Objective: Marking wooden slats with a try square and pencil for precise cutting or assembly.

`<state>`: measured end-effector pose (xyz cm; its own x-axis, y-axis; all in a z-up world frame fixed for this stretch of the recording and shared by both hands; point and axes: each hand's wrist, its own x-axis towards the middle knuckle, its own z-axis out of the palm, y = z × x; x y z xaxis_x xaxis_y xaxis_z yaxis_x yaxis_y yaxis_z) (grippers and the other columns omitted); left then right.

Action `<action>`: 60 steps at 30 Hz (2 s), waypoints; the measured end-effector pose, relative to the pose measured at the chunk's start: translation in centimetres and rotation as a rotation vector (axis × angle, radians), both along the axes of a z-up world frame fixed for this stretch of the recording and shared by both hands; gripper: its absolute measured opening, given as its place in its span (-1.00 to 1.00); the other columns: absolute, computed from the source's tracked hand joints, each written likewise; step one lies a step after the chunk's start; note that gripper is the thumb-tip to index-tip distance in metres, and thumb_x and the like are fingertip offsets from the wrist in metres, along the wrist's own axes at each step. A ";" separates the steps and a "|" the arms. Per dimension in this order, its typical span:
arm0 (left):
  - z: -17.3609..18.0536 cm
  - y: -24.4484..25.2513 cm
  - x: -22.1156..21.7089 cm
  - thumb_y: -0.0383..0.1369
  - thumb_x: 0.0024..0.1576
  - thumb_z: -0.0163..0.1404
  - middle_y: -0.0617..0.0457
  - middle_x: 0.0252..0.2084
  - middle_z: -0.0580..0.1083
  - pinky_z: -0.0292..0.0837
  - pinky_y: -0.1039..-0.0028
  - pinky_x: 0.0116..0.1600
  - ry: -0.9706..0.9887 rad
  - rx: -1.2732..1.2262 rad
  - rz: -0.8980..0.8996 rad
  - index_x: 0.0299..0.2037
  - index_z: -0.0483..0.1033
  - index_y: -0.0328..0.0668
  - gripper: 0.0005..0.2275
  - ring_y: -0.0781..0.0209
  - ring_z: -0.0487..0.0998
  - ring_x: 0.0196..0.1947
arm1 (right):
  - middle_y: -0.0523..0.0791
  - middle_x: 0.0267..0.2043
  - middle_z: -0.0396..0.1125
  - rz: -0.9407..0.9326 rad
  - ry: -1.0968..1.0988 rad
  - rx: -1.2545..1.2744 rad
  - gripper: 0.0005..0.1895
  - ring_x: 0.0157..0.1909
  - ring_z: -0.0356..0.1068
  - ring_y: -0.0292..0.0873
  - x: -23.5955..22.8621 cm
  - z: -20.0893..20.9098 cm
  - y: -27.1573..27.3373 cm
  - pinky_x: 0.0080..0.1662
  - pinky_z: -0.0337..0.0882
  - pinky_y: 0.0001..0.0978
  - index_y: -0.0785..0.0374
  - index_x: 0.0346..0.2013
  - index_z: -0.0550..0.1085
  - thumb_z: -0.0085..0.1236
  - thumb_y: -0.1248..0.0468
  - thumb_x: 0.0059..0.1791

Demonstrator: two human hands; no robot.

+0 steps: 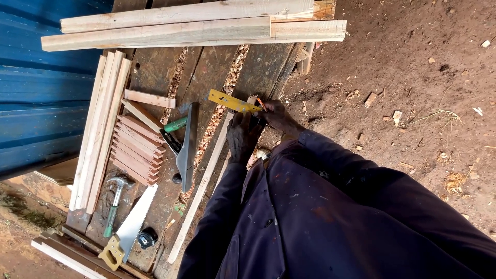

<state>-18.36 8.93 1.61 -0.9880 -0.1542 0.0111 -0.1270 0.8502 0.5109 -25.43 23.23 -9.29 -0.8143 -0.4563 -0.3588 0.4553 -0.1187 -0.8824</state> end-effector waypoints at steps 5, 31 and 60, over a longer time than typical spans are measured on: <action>-1.2 -0.2 0.3 -0.19 -0.14 0.37 -0.04 -0.06 0.50 0.47 0.07 0.01 -0.008 0.002 -0.002 0.11 0.60 -0.11 -0.44 -0.21 0.54 -0.06 | -0.19 -0.59 0.41 -0.026 -0.042 0.026 -0.97 -0.52 0.30 -0.41 0.1 2.3 0.3 -0.37 0.27 -0.59 0.22 -0.39 0.63 0.32 0.33 -0.07; -1.7 0.0 0.0 -0.19 -0.15 0.38 -0.01 -0.10 0.51 0.42 0.10 0.06 -0.116 -0.026 0.074 0.09 0.61 0.00 -0.46 -0.14 0.52 -0.04 | 0.09 -0.56 0.41 -0.067 0.369 0.078 -0.82 -0.55 0.43 -0.22 -4.4 11.9 2.0 -0.48 0.44 -0.46 0.39 -0.30 0.58 0.11 0.36 0.13; 0.3 0.6 -0.1 -0.19 -0.08 0.35 -0.06 -0.06 0.48 0.38 0.12 0.04 -0.125 -0.019 0.072 0.14 0.57 -0.08 -0.46 -0.13 0.48 -0.02 | -0.06 -0.63 0.40 0.125 0.594 0.472 -0.66 -0.44 0.52 0.02 -5.2 12.1 3.2 -0.32 0.47 -0.19 0.20 -0.49 0.37 0.01 0.15 0.15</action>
<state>-18.42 9.55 1.96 -0.9682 -0.2254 -0.1083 -0.2496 0.8459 0.4714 -30.59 26.45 2.84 -0.8834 -0.4652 -0.0565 -0.1262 0.3522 -0.9274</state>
